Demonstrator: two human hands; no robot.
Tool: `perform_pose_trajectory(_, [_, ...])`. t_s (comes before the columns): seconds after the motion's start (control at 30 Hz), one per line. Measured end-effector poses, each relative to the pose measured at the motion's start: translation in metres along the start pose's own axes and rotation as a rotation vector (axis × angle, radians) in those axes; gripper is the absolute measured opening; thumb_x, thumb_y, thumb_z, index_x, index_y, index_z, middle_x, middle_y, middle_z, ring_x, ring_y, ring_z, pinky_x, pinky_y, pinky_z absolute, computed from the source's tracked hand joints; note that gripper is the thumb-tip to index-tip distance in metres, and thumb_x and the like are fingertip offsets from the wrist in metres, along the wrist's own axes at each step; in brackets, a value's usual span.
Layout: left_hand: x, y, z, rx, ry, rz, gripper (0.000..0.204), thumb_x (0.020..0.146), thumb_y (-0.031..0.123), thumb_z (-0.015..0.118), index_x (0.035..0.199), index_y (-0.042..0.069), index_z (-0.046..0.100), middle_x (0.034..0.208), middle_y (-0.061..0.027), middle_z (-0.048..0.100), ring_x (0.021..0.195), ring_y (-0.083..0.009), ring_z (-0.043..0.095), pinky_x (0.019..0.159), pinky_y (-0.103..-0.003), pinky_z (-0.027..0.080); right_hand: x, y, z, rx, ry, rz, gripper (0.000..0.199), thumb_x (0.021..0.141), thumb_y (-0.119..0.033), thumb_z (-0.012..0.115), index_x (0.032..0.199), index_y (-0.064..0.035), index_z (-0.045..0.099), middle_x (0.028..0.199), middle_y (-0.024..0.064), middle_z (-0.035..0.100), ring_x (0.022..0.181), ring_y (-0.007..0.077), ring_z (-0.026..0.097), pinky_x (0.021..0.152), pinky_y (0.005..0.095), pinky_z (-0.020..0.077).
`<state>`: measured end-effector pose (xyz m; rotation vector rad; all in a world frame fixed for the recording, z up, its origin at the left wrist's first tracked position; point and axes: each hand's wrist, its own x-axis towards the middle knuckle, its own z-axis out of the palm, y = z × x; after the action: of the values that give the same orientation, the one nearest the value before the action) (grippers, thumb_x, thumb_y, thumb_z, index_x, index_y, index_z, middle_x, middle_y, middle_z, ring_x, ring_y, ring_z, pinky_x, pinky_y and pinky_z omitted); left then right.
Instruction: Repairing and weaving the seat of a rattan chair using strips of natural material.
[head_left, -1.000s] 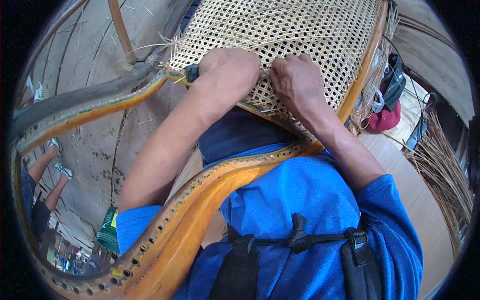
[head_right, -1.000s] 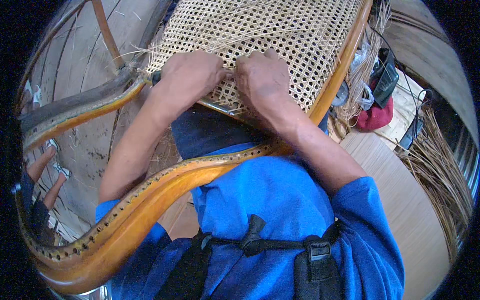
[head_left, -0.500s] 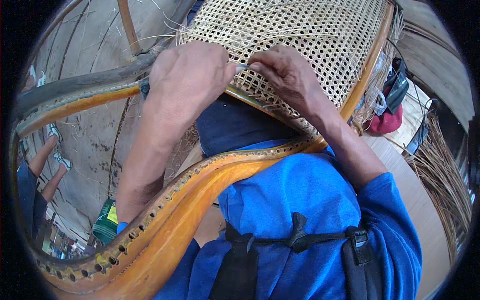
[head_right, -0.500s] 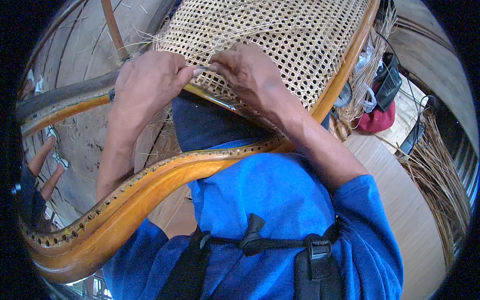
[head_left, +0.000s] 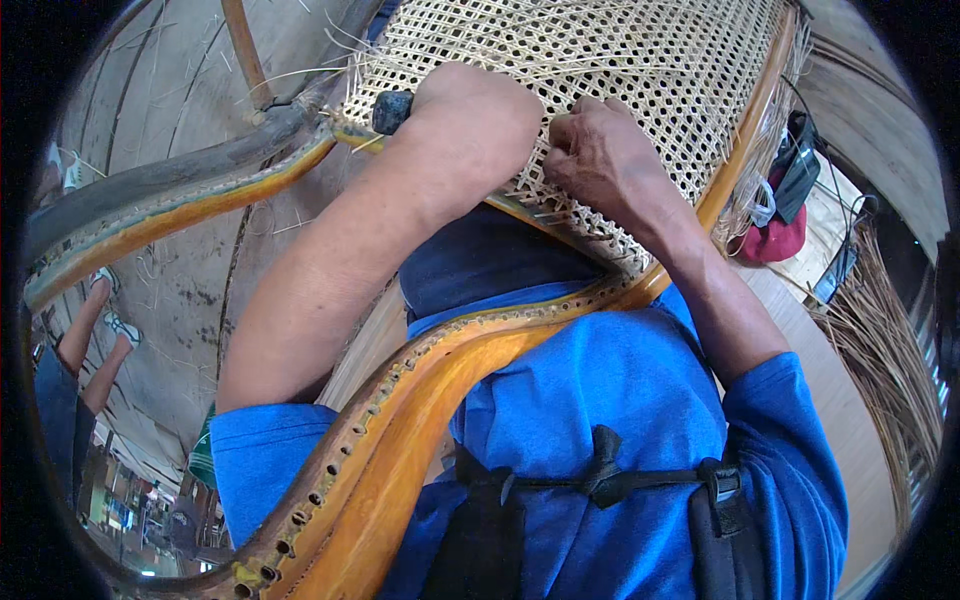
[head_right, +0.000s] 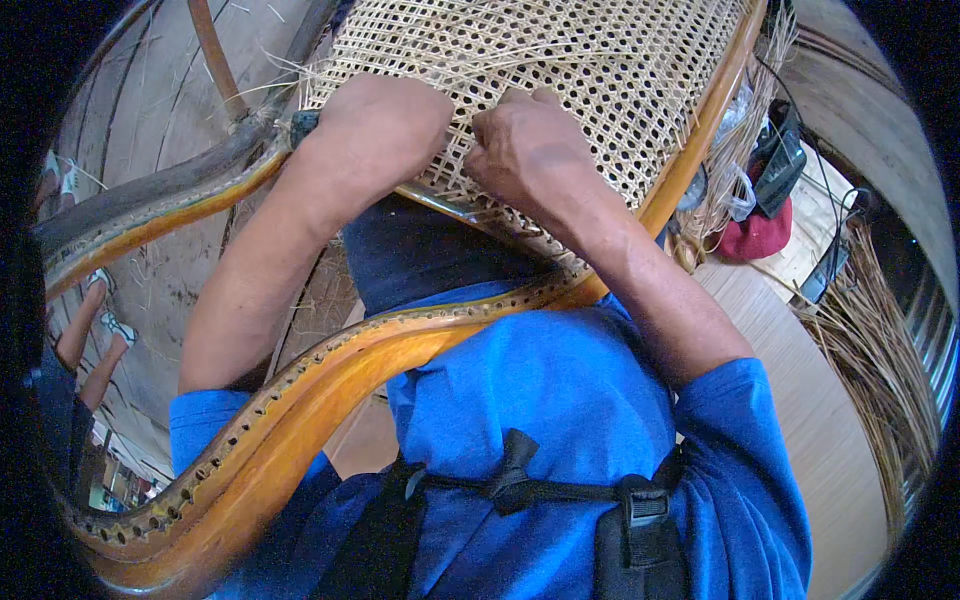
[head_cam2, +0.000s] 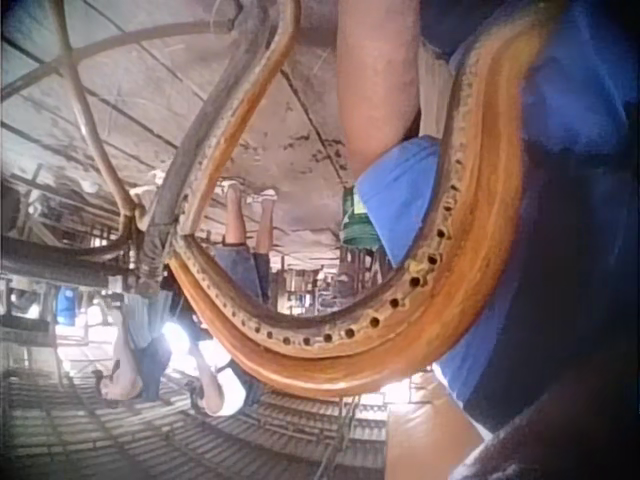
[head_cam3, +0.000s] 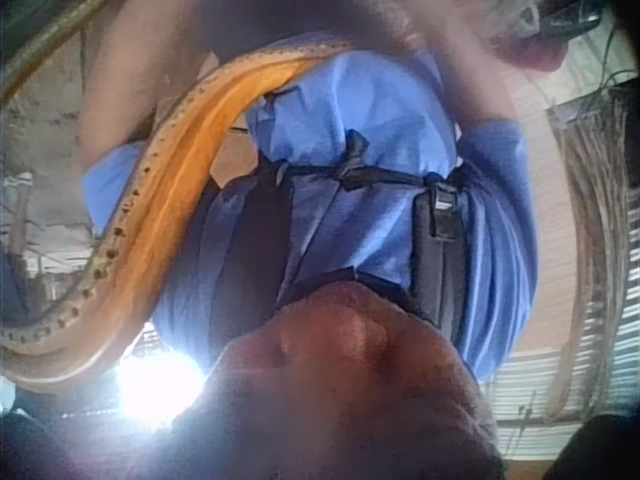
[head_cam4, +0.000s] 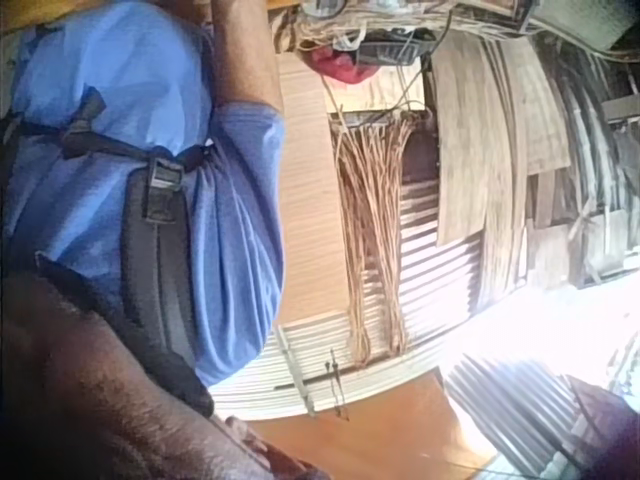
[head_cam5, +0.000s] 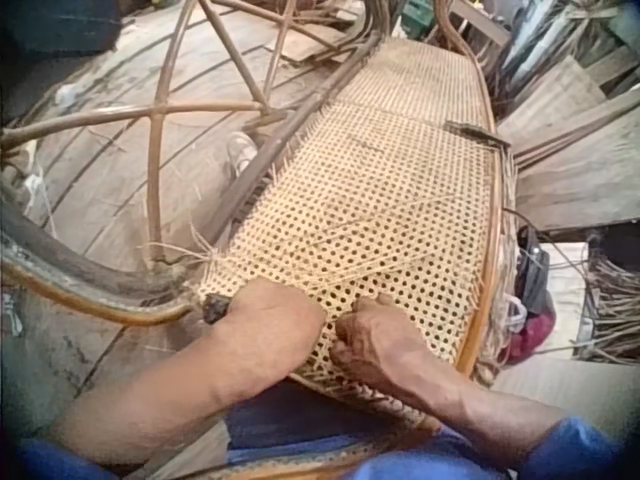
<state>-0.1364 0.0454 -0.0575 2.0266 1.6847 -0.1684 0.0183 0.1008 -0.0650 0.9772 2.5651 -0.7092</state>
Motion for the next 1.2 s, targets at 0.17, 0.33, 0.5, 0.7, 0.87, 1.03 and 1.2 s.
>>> perform_pose_trajectory(0.17, [-0.005, -0.01, 0.026, -0.136, 0.107, 0.005, 0.02, 0.079, 0.021, 0.057, 0.074, 0.004, 0.067, 0.07, -0.0179, 0.064, 0.071, -0.0336, 0.065, 0.064, -0.045, 0.052, 0.001, 0.0, -0.001, -0.144, -0.059, -0.073, 0.018, 0.078, -0.019, 0.056, 0.078, -0.0056, 0.067, 0.087, 0.0175, 0.063, 0.087, 0.0345, 0.058, 0.078, 0.043, 0.0468])
perform_pose_trajectory(0.33, [-0.007, -0.007, 0.024, -0.206, 0.081, -0.143, 0.029, 0.082, 0.03, 0.057, 0.08, 0.003, 0.068, 0.078, -0.0203, 0.065, 0.078, -0.0346, 0.065, 0.071, -0.045, 0.051, -0.003, -0.007, 0.021, -0.256, 0.244, -0.048, 0.019, 0.084, -0.024, 0.058, 0.078, -0.0063, 0.062, 0.078, 0.0143, 0.058, 0.082, 0.0313, 0.056, 0.074, 0.0415, 0.0453])
perform_pose_trajectory(0.5, [-0.002, 0.004, 0.009, -0.103, 0.02, -0.225, 0.033, 0.079, 0.032, 0.056, 0.08, 0.002, 0.068, 0.079, -0.0208, 0.065, 0.078, -0.0353, 0.065, 0.071, -0.045, 0.051, -0.004, 0.02, 0.03, -0.108, 0.447, -0.21, 0.017, 0.082, -0.022, 0.063, 0.084, -0.0058, 0.059, 0.082, 0.0129, 0.058, 0.082, 0.0313, 0.057, 0.071, 0.0417, 0.0462])
perform_pose_trajectory(0.7, [-0.047, -0.005, 0.001, -0.086, 0.01, -0.45, 0.039, 0.081, 0.039, 0.054, 0.078, 0.003, 0.068, 0.081, -0.0214, 0.065, 0.08, -0.0367, 0.064, 0.071, -0.045, 0.051, 0.011, 0.028, 0.024, 0.088, 0.322, -0.21, 0.02, 0.082, -0.023, 0.064, 0.084, -0.0041, 0.058, 0.081, 0.013, 0.058, 0.079, 0.0318, 0.057, 0.069, 0.0397, 0.0465])
perform_pose_trajectory(0.87, [-0.045, 0.0, 0.014, -0.259, 0.176, -0.601, 0.039, 0.082, 0.042, 0.055, 0.085, 0.005, 0.068, 0.088, -0.0194, 0.066, 0.086, -0.0353, 0.064, 0.077, -0.045, 0.049, -0.018, 0.083, -0.023, 0.469, 0.515, -0.052, 0.02, 0.088, -0.021, 0.058, 0.098, -0.0044, 0.062, 0.085, 0.0125, 0.064, 0.077, 0.0215, 0.063, 0.071, 0.0333, 0.049])
perform_pose_trajectory(1.03, [-0.032, 0.008, 0.025, -0.455, 0.066, -0.482, 0.035, 0.079, 0.039, 0.059, 0.088, 0.006, 0.065, 0.086, -0.0185, 0.066, 0.085, -0.0351, 0.063, 0.074, -0.046, 0.048, -0.02, 0.08, -0.009, 0.288, 0.295, -0.149, 0.017, 0.089, -0.017, 0.057, 0.099, -0.0047, 0.062, 0.09, 0.0118, 0.062, 0.085, 0.0234, 0.061, 0.078, 0.0318, 0.0478])
perform_pose_trajectory(1.2, [-0.026, 0.011, 0.024, -0.35, 0.116, -0.416, 0.026, 0.08, 0.028, 0.057, 0.09, 0.005, 0.064, 0.086, -0.0178, 0.066, 0.083, -0.0343, 0.064, 0.075, -0.046, 0.049, -0.009, 0.059, -0.005, 0.103, 0.175, -0.224, 0.018, 0.087, -0.021, 0.057, 0.098, -0.0072, 0.062, 0.088, 0.0119, 0.059, 0.084, 0.0296, 0.059, 0.074, 0.0377, 0.0479])
